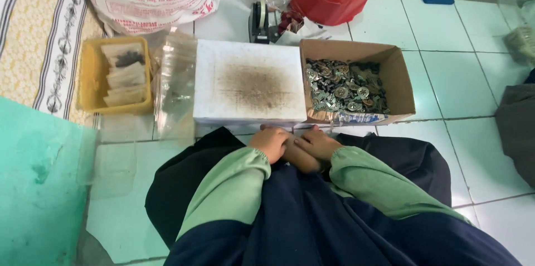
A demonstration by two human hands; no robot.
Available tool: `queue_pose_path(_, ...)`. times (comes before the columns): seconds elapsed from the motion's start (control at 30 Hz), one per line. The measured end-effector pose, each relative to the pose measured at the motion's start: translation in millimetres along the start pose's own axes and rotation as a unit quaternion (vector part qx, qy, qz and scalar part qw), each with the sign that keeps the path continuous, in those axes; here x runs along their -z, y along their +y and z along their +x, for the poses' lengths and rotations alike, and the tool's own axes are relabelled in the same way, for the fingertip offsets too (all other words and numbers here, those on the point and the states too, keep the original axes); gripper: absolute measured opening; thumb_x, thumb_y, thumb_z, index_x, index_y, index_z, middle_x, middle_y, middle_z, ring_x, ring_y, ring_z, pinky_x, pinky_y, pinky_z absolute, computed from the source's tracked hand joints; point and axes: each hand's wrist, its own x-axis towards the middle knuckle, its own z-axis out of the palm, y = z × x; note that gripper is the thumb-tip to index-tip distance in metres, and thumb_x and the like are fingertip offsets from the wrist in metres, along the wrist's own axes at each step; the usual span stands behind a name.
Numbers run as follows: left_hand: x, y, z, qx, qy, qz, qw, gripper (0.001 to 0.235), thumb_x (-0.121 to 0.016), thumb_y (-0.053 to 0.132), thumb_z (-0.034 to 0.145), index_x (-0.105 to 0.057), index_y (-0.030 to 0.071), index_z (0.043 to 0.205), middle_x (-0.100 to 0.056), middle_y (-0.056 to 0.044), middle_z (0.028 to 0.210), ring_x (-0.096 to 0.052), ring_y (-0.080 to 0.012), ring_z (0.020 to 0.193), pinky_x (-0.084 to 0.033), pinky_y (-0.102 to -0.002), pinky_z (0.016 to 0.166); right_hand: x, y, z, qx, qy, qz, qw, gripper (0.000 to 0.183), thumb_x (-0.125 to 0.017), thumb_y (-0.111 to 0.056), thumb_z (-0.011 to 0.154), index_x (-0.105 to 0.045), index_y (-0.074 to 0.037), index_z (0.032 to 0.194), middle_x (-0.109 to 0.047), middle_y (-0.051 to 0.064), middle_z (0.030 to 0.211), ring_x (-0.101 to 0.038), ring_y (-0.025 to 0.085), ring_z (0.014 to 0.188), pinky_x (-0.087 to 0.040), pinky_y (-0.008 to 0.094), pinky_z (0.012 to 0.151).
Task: The person sorts metal pins from a large box, places them into a small plastic bag, and then seals the bag.
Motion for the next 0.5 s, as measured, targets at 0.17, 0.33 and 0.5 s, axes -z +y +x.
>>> queue_pose_path(0.17,27,0,-9,0.025,-0.005,-0.024,0.999,0.038,-0.050,0.032,0.097,-0.073,0.013,0.121,-0.069,-0.013,0.124,-0.063,-0.0421,0.119,-0.055,-0.056,0.095,4,-34,-22,-0.087,-0.033,-0.090,0.992,0.078,-0.037,-0.074,0.093,-0.054,-0.013,0.139,-0.061,0.027,0.138,-0.055,0.041,0.136,-0.040,0.051,0.119)
queue_pose_path(0.33,-7,-4,22,-0.004,-0.012,-0.016,1.000,0.037,-0.056,0.031,0.094,-0.069,0.011,0.122,-0.065,-0.021,0.128,-0.054,-0.0519,0.128,-0.055,-0.059,0.093,10,-64,-25,-0.149,-0.077,-0.143,0.975,0.114,-0.051,-0.082,0.078,-0.019,-0.002,0.152,-0.040,0.032,0.154,-0.051,0.045,0.139,-0.038,0.054,0.121)
queue_pose_path(0.5,33,0,-30,-0.015,-0.112,-0.119,0.987,0.051,-0.047,0.032,0.104,-0.054,0.001,0.143,-0.048,-0.025,0.153,-0.042,-0.0489,0.143,-0.047,-0.059,0.110,37,-30,-34,-0.178,-0.149,-0.178,0.956,0.114,-0.057,-0.093,0.075,-0.043,-0.008,0.150,-0.063,0.018,0.143,-0.062,0.034,0.132,-0.048,0.050,0.112)
